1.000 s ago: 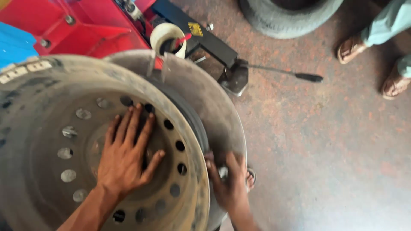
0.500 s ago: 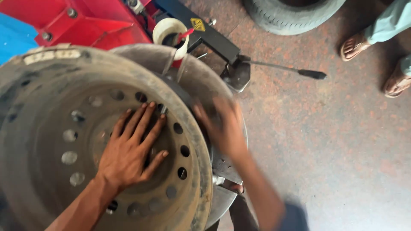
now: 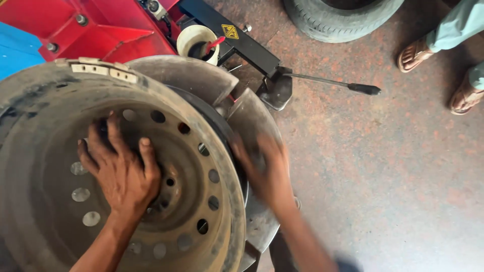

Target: Removing a tire from a wheel rim using a tire changer machine and a tire lever.

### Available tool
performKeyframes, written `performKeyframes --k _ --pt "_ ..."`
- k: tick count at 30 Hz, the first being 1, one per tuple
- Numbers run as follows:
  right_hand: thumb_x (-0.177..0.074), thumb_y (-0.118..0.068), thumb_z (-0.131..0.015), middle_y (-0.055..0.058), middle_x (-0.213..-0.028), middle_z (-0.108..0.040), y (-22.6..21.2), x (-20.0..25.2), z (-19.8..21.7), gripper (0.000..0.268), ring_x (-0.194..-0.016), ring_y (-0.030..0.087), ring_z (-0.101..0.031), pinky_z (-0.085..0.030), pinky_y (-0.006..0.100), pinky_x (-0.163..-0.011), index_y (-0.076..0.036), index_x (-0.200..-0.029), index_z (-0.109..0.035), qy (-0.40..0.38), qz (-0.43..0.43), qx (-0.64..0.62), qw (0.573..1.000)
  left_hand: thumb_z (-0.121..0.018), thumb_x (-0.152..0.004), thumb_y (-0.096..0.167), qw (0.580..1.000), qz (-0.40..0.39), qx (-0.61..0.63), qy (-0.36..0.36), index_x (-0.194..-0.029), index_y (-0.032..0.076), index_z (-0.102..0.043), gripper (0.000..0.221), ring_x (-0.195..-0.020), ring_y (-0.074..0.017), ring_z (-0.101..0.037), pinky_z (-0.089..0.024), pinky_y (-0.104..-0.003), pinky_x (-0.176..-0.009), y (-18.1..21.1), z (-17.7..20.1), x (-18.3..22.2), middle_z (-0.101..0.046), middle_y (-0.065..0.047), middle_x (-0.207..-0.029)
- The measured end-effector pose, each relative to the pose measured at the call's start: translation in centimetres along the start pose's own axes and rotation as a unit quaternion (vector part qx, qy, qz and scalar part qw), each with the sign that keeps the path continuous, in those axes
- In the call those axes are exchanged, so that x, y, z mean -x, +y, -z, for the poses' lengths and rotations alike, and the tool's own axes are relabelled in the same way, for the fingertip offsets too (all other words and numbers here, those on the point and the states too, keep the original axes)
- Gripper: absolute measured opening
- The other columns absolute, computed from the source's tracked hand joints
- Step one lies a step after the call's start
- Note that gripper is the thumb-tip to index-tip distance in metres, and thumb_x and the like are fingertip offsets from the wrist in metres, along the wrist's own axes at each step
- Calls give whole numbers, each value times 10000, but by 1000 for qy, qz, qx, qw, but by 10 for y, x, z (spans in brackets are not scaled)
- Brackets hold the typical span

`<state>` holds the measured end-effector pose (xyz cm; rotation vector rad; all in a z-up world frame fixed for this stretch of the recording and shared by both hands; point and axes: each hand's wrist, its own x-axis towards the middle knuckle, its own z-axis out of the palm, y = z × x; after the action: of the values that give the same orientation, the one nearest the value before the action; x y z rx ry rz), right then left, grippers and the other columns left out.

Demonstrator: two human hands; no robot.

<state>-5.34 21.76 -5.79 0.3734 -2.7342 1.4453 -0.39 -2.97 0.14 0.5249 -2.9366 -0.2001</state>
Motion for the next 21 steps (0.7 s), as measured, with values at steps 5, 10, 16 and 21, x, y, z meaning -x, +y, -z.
performKeyframes --k 5,10,16,21 --pt "-859 -279 -856 145 -1047 -693 12 -3 -18 343 -968 311 -644 -486 417 -836 -35 -1042 -698 76 -10 1 997 -437 -1115 433 999 25 0 25 -1580 -34 -373 662 -1446 -547 -294 -142 -679 -1211 -4 -9 -3 -341 -392 -1538" --pt "-884 -234 -882 119 -970 -720 1 -28 -5 262 -905 287 -641 -471 440 -882 -34 -940 -722 -36 14 -19 999 -454 -1095 408 999 -21 -7 27 -1538 -36 -424 629 -1421 -546 -315 -165 -671 -1211 -3 -4 -5 -367 -376 -1524" --pt "-873 -226 -791 62 -994 -722 0 -4 0 191 -907 259 -651 -449 434 -841 -91 -1005 -760 24 15 -8 1000 -472 -1060 407 997 -79 2 -11 -1515 -23 -441 627 -1424 -534 -327 -159 -666 -1224 -1 -2 -9 -378 -358 -1509" --pt "-912 -292 -867 107 -876 -682 2 -24 -6 268 -843 277 -639 -493 382 -817 -76 -906 -710 -40 -60 -23 997 -501 -1026 396 992 -124 14 -17 -1505 -1 -453 623 -1435 -516 -314 -155 -666 -1220 -1 4 -9 -380 -342 -1494"
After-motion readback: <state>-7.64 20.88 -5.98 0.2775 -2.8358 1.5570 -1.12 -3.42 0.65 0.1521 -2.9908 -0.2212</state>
